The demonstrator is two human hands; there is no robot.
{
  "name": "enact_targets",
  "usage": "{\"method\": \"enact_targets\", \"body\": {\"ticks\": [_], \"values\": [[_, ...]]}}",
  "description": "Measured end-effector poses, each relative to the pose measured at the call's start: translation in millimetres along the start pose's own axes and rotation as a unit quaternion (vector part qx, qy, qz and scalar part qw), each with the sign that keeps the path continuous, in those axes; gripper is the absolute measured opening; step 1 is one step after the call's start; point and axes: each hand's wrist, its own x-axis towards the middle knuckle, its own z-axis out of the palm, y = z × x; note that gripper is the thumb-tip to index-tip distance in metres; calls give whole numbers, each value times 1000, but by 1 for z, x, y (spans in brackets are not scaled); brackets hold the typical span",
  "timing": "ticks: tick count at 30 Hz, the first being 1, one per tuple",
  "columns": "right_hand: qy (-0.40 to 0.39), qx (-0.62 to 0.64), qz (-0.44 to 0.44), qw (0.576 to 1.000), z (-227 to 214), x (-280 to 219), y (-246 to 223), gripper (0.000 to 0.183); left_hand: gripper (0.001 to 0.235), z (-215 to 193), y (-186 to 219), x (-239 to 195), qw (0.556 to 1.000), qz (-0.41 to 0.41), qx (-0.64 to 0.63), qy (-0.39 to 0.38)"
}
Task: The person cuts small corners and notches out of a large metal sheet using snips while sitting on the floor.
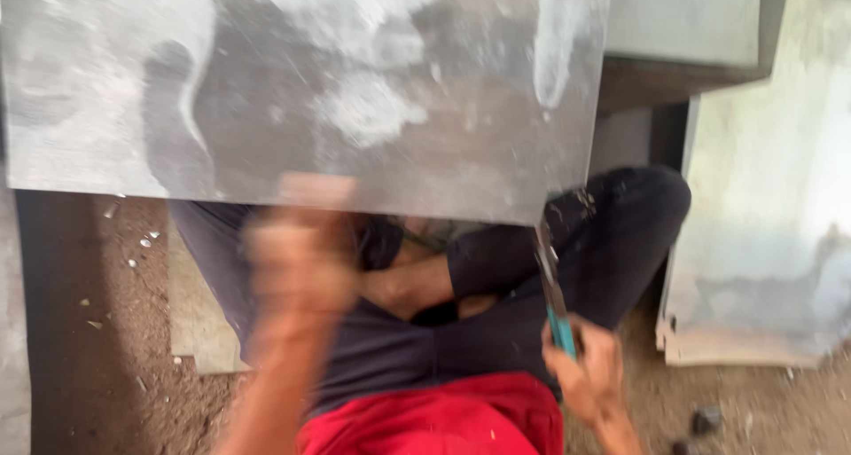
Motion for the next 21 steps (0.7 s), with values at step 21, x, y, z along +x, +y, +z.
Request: {"method": "enact_targets", "body": {"ticks": [21], "values": [[-347,100,99,927,52,-1,-132,75,13,26,-7,-14,835,98,-524,-135]]}}
